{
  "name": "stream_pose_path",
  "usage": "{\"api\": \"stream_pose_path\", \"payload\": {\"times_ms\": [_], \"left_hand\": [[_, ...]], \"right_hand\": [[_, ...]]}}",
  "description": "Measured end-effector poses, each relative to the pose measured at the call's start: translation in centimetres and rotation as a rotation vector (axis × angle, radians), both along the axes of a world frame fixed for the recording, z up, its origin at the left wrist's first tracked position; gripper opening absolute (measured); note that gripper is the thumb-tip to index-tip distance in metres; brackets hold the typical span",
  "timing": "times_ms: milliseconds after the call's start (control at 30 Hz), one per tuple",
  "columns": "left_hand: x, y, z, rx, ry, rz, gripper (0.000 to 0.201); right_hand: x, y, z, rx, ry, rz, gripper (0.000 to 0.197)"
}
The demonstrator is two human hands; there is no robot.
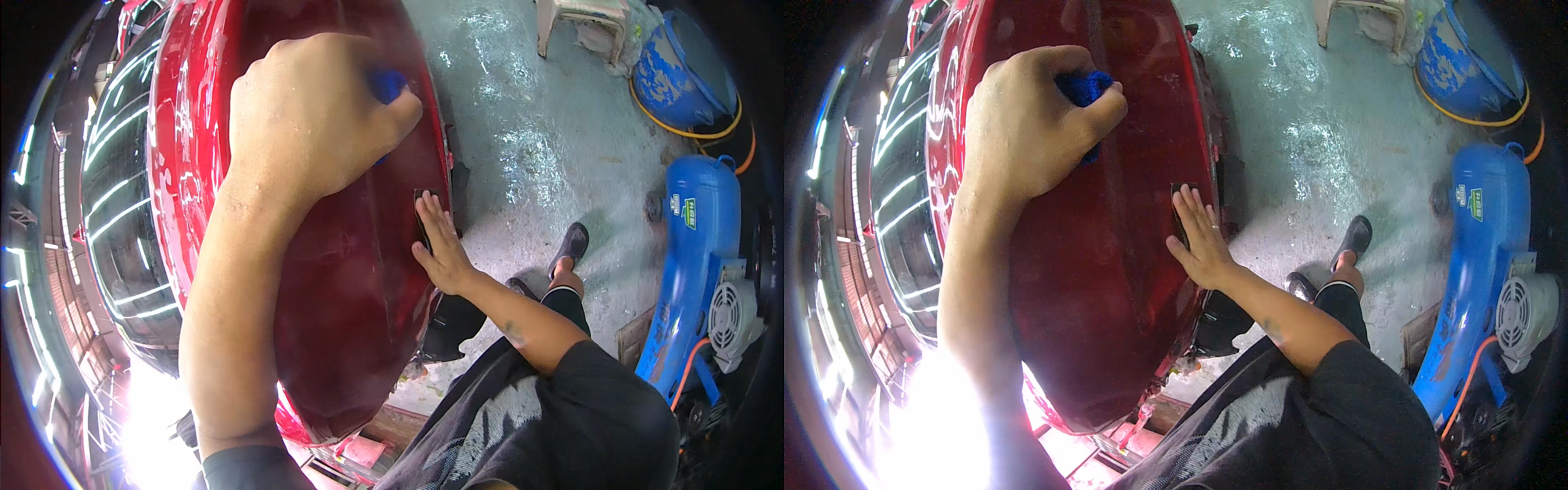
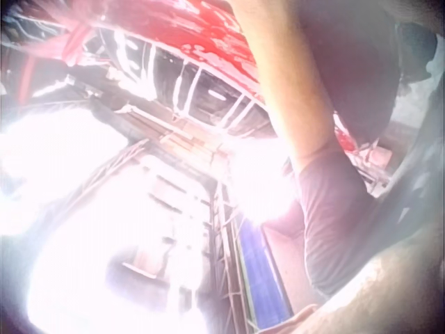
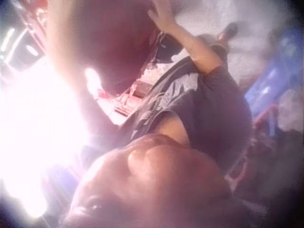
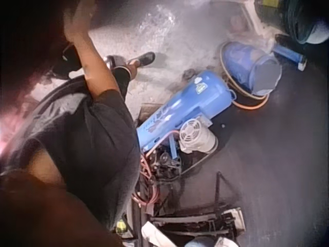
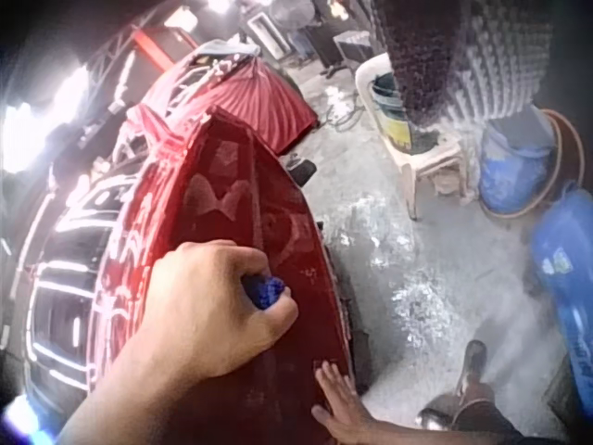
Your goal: The person scrubs the surface of a red car bumper with a black sponge and wipes it with a blue cloth. They repeatedly dip the sponge into a bucket of water and continue scrubbing and wiping the bumper's surface.
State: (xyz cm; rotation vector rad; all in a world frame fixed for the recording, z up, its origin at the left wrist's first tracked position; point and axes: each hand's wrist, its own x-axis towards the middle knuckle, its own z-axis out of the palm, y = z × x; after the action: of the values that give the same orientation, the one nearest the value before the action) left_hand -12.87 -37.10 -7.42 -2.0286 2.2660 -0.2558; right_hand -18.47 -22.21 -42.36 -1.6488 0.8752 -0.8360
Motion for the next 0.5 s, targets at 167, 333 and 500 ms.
{"api": "stream_pose_path", "payload": {"times_ms": [167, 333, 500], "left_hand": [[-0.8, -1.4, 0.0, 0.003, -0.014, -0.048, 0.042], [0.5, -0.2, -1.0, -0.051, -0.025, -0.036, 0.044], [0.2, -0.2, -0.3, 0.011, 0.011, -0.007, 0.039]], "right_hand": [[3.3, -15.4, -2.6, -0.054, 0.034, -0.12, 0.076], [2.1, -7.8, -1.5, 0.03, 0.021, -0.011, 0.077], [0.4, -2.1, -1.9, -0.021, 0.058, 0.073, 0.083]]}}
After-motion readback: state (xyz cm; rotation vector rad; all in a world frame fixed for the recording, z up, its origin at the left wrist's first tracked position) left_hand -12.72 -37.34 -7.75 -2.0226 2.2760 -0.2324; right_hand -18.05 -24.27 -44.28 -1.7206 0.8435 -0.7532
